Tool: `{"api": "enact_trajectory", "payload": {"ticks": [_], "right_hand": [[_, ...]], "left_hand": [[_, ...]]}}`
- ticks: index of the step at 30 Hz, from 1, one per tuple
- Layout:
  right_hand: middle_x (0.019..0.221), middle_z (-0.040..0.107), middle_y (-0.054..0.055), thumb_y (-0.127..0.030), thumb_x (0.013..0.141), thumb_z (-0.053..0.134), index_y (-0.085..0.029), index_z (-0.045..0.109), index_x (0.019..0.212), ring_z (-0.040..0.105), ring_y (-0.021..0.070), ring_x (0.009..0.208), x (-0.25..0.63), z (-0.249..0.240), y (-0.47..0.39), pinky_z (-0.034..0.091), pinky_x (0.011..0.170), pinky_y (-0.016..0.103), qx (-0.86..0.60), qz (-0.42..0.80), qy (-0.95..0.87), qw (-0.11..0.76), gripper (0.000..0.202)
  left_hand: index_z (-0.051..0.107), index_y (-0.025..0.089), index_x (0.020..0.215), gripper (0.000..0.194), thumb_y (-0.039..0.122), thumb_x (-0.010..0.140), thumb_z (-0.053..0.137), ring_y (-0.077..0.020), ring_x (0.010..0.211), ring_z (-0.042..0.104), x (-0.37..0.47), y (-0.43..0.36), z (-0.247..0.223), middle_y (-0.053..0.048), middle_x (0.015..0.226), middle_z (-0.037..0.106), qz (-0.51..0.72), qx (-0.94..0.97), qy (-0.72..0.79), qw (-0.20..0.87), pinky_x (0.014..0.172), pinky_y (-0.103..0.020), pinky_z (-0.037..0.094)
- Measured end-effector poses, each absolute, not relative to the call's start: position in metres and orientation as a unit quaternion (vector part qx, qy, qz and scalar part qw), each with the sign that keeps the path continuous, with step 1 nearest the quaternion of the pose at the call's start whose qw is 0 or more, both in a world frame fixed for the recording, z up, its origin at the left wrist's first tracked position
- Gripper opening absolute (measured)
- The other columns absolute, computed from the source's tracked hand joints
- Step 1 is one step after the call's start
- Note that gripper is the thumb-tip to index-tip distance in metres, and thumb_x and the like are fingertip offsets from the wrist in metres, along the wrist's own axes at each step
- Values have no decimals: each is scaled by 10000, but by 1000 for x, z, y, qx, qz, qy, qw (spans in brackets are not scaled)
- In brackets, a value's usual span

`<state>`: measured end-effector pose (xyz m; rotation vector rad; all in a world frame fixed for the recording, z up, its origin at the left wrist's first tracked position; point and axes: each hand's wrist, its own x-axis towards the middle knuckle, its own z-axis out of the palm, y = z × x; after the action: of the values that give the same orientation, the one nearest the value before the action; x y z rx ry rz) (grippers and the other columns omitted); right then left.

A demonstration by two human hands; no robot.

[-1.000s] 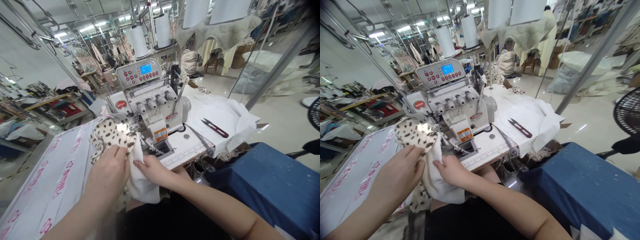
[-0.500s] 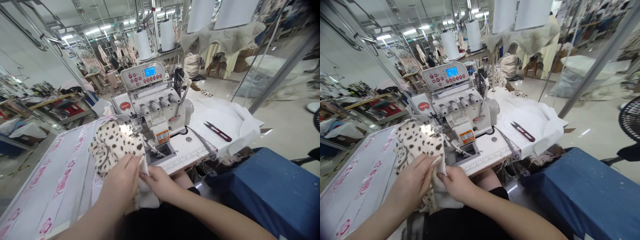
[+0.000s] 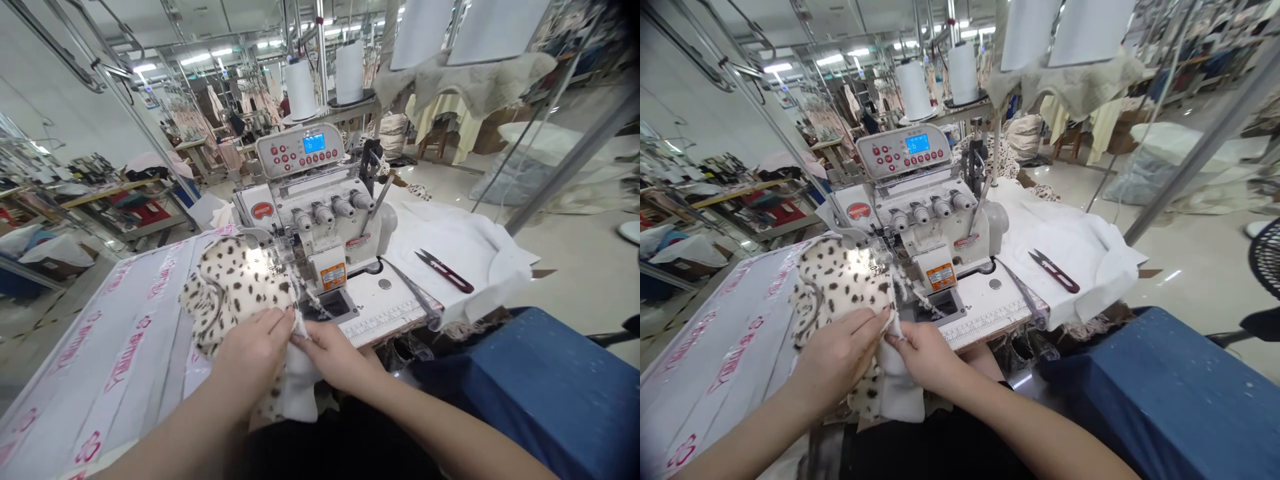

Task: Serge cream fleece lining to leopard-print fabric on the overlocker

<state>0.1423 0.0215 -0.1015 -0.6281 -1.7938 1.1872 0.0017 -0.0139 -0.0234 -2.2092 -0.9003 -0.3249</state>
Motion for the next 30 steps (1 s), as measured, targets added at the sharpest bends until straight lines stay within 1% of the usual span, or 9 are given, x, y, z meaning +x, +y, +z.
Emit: {"api": "enact_trajectory", "payload": {"ticks": [7,10,14,17,21,23,26,28,30], "right_hand": [[632,486,-28,-282,860,440,-143,533,679,442,113,635,139,-84,42,371,630,218,-259,440,-732,452,246],[606,458,-36,-252,855,429,-142,511,655,427,107,627,135,-80,47,360,610,213,-250,433,-736,456,242],[585,450,-35,-293,835,459,-143,477,623,417,101,592,137,-82,40,348,556,202,-274,452,-725,441,259],[566,463,-22,-362,796,516,-143,480,590,432,111,565,146,-87,22,329,503,203,-331,468,-724,382,303],[664,588,20,-332,770,551,-129,572,656,539,165,660,157,-102,-4,398,565,228,-334,514,-724,316,233],[776,642,46,-289,766,559,-120,612,737,577,195,753,157,-113,-15,436,650,256,-301,549,-712,318,180],[842,663,64,-239,759,563,-104,634,780,595,210,801,152,-126,-28,455,722,289,-264,595,-688,322,154],[811,664,62,-225,760,560,-96,635,766,600,208,767,146,-128,-37,465,717,304,-253,617,-674,318,150],[804,663,59,-230,768,555,-97,635,796,602,209,763,143,-126,-48,477,713,316,-238,634,-657,331,158]], "left_hand": [[548,87,945,209,69,798,400,-153,599,540,5,6,-5,-39,650,545,-116,-831,-343,423,466,-245,401],[560,103,899,190,73,786,411,-169,629,546,11,10,-4,-46,675,548,-98,-815,-386,420,492,-265,421],[547,88,998,266,95,754,442,-199,697,534,15,1,-9,-70,766,538,-115,-785,-470,386,578,-311,462],[542,112,957,250,74,739,424,-223,817,527,2,-17,-11,-92,859,536,-168,-769,-500,361,715,-356,473],[501,141,919,220,77,733,403,-265,982,499,-38,-50,-10,-118,1018,526,-193,-740,-539,354,866,-413,433],[490,164,920,195,114,756,396,-258,941,530,-56,-69,-9,-102,994,544,-174,-727,-576,330,827,-405,453],[486,204,949,180,164,807,381,-180,749,596,-63,-95,-8,-32,862,601,-152,-722,-614,279,618,-289,489],[493,226,911,144,196,845,369,-118,571,574,-51,-109,-12,27,695,593,-164,-747,-601,230,464,-214,435],[493,228,815,125,242,870,382,-92,448,515,-30,-118,-21,63,542,525,-187,-778,-574,177,391,-190,379]]}}
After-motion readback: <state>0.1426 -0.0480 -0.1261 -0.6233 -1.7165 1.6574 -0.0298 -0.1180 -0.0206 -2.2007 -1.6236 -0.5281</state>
